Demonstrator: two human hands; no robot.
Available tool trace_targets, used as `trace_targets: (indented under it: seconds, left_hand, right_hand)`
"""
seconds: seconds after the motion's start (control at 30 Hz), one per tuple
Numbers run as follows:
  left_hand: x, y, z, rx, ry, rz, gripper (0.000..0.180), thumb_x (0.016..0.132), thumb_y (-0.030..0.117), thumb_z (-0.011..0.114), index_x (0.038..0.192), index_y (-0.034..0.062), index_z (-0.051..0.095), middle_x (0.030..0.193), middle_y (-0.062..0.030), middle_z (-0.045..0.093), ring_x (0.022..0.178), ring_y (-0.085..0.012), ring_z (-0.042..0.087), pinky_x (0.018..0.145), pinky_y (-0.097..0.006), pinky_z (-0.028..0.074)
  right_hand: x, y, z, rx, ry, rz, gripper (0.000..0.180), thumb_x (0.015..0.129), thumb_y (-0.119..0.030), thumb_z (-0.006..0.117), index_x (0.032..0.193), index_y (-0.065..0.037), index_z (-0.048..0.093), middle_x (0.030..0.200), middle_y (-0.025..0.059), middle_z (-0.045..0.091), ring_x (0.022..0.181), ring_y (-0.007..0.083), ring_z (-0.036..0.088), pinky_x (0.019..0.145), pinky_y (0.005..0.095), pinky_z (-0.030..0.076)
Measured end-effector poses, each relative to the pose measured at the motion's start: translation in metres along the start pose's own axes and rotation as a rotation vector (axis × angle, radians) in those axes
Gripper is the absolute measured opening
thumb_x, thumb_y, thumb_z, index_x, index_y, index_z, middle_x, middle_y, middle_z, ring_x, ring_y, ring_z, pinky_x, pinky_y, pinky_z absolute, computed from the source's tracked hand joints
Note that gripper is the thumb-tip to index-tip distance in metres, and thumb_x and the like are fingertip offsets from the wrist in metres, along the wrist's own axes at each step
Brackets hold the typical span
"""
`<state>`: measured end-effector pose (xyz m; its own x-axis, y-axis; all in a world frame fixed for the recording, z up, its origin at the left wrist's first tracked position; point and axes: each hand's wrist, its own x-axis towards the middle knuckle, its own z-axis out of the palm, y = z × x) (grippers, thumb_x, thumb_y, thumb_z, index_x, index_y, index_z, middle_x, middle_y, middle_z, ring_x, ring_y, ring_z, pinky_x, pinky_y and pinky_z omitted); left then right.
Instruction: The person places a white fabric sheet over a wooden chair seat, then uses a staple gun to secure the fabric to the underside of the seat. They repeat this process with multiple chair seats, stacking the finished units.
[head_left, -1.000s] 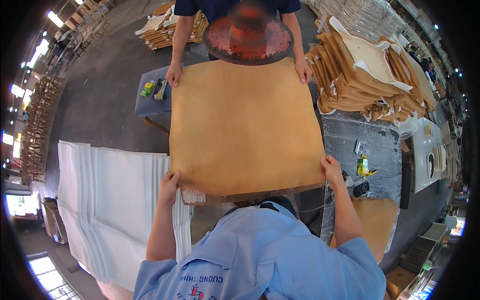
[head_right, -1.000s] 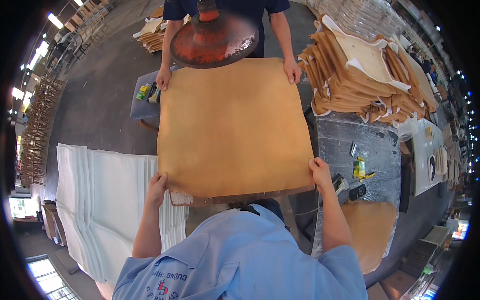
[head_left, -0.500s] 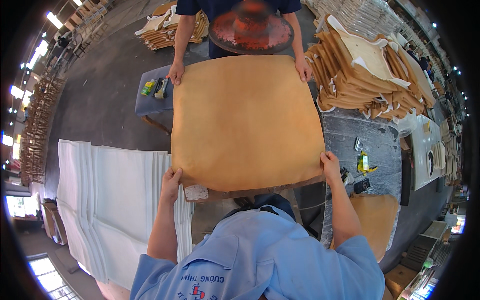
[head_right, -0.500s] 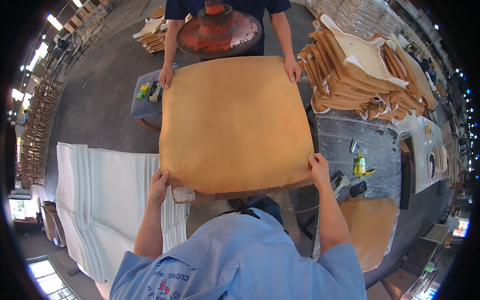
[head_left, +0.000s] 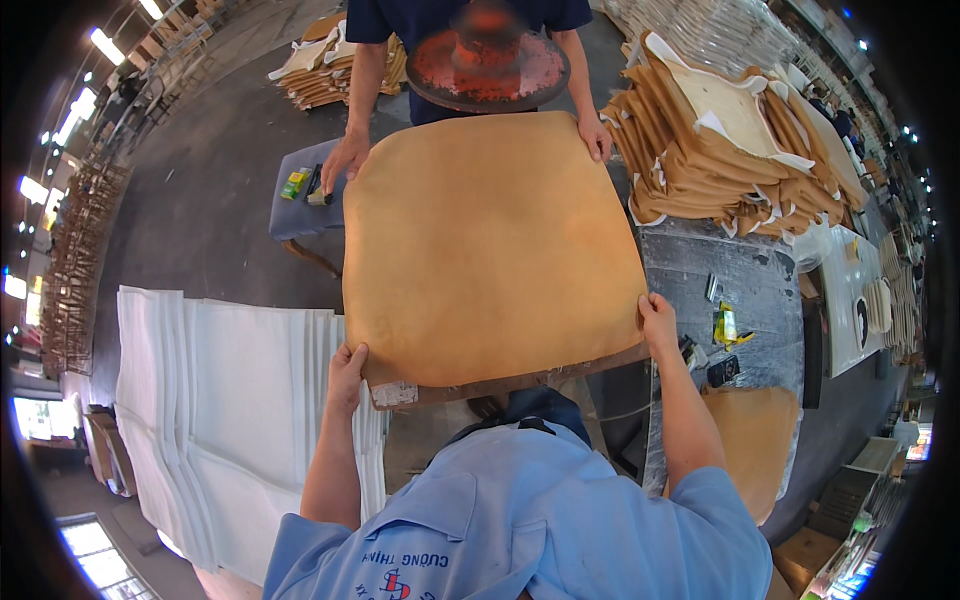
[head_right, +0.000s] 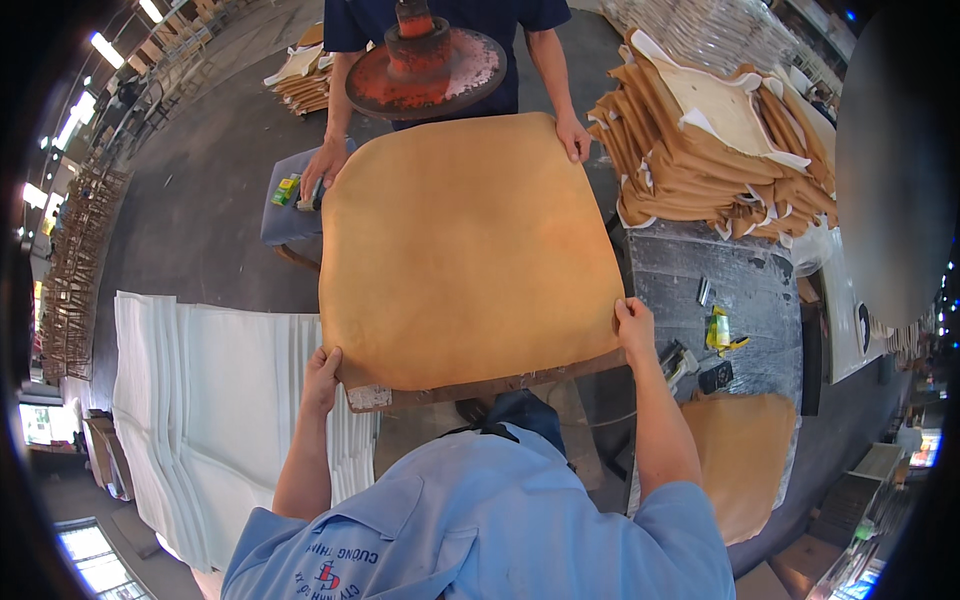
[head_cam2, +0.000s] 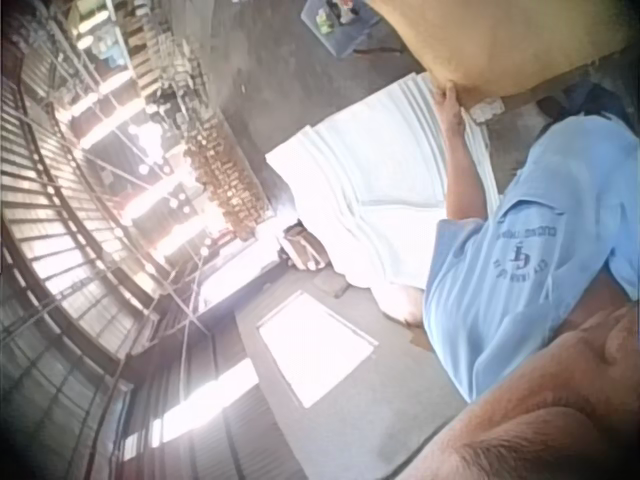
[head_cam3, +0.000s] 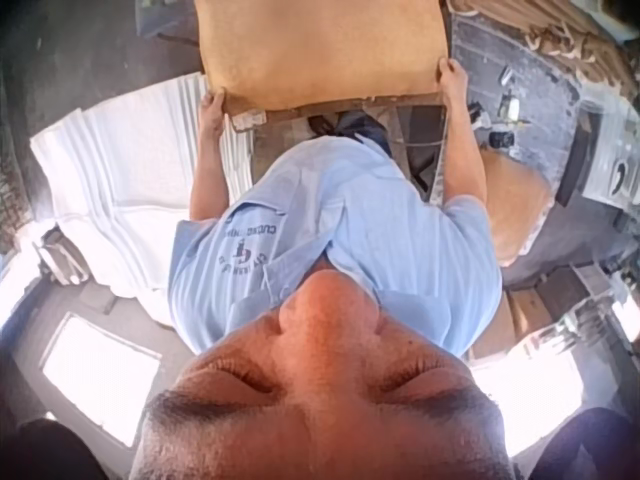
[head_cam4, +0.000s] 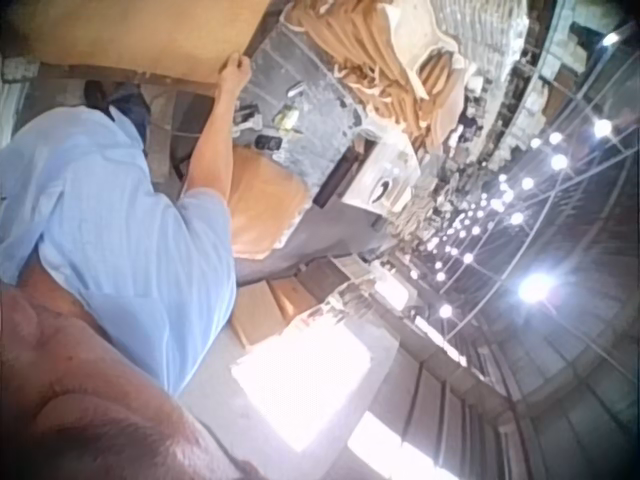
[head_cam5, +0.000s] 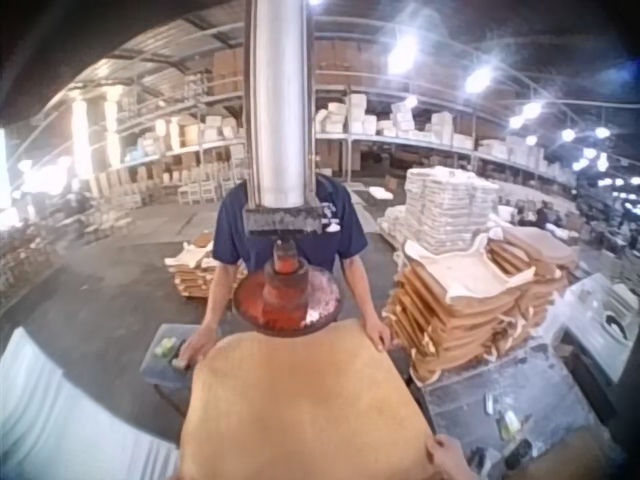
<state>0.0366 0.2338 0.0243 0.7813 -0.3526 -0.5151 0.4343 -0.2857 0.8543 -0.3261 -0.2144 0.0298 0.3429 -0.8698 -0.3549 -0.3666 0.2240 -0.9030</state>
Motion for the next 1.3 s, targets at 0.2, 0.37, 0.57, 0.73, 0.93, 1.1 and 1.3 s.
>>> trace_targets:
  seconds: [0.2, 0.37, 0.57, 0.73, 0.93, 1.1, 1.3]
  left_hand:
    - [-0.043, 0.002, 0.096, 0.506, 0.238, 0.753, 0.039, 0.096, 0.025, 0.075, 0.129, 0.0089, 0.064, 0.142, -0.0147, 0.059, 0.128, -0.0331, 0.055, 0.104, -0.051, 0.045]
    - [-0.068, -0.018, 0.164, 1.129, -0.079, 0.988, 0.057, 0.089, 0.044, 0.075, 0.142, 0.0253, 0.064, 0.157, -0.0045, 0.052, 0.15, -0.0358, 0.038, 0.121, -0.065, 0.023]
    - [-0.06, -0.042, 0.16, 1.026, -0.013, 1.143, 0.064, 0.091, 0.044, 0.071, 0.15, 0.025, 0.057, 0.165, -0.007, 0.043, 0.157, -0.0341, 0.032, 0.127, -0.061, 0.019]
    - [-0.087, -0.037, 0.127, 0.732, 0.205, 0.996, 0.065, 0.09, 0.026, 0.077, 0.151, 0.0186, 0.056, 0.164, -0.0135, 0.044, 0.154, -0.0385, 0.035, 0.126, -0.057, 0.028]
    - [-0.146, -0.12, -0.042, 0.81, 0.863, 0.172, 0.074, 0.082, 0.028, 0.082, 0.149, 0.0139, 0.055, 0.151, -0.0208, 0.051, 0.143, -0.0452, 0.044, 0.117, -0.056, 0.038]
    - [-0.21, -0.212, -0.196, 0.923, 1.17, -0.693, 0.108, 0.079, 0.014, 0.074, 0.171, 0.0199, 0.017, 0.174, -0.024, 0.015, 0.16, -0.0492, 0.012, 0.126, -0.068, 0.015]
    - [-0.24, -0.242, -0.309, 0.716, 1.222, -0.345, 0.075, 0.083, 0.001, 0.066, 0.154, 0.0202, 0.05, 0.156, -0.0141, 0.051, 0.146, -0.0374, 0.046, 0.122, -0.056, 0.033]
  right_hand:
    - [-0.013, -0.017, 0.006, -0.59, 0.373, -0.572, 0.026, 0.09, -0.019, 0.078, 0.109, -0.005, 0.065, 0.096, 0.0133, 0.064, 0.086, 0.0325, 0.061, 0.078, 0.0443, 0.051]
    - [-0.064, -0.041, 0.101, -0.717, -0.448, -0.812, 0.031, 0.085, -0.02, 0.081, 0.107, -0.006, 0.065, 0.099, 0.0179, 0.066, 0.09, 0.0384, 0.066, 0.077, 0.0471, 0.053]
    - [-0.084, -0.041, 0.156, -0.955, -0.83, -0.843, 0.029, 0.082, -0.02, 0.081, 0.098, -0.006, 0.061, 0.099, 0.0167, 0.063, 0.091, 0.0414, 0.065, 0.075, 0.0526, 0.053]
    - [-0.079, -0.037, 0.161, -1.051, -0.849, -0.886, 0.033, 0.076, -0.02, 0.085, 0.089, -0.004, 0.059, 0.091, 0.0177, 0.059, 0.088, 0.0414, 0.062, 0.075, 0.0525, 0.051]
    - [-0.075, -0.064, 0.153, -1.21, -0.96, -0.924, 0.036, 0.091, -0.031, 0.076, 0.106, -0.001, 0.064, 0.092, 0.0233, 0.068, 0.09, 0.0467, 0.066, 0.079, 0.0537, 0.054]
    - [-0.087, -0.076, 0.179, -1.332, -0.959, -0.712, 0.033, 0.089, -0.027, 0.074, 0.106, -0.001, 0.065, 0.1, 0.0263, 0.068, 0.099, 0.0488, 0.064, 0.088, 0.0562, 0.051]
    - [-0.094, -0.085, 0.201, -1.487, -0.921, -0.809, 0.033, 0.089, -0.027, 0.074, 0.107, -0.001, 0.065, 0.1, 0.0266, 0.068, 0.099, 0.0489, 0.063, 0.088, 0.0564, 0.051]
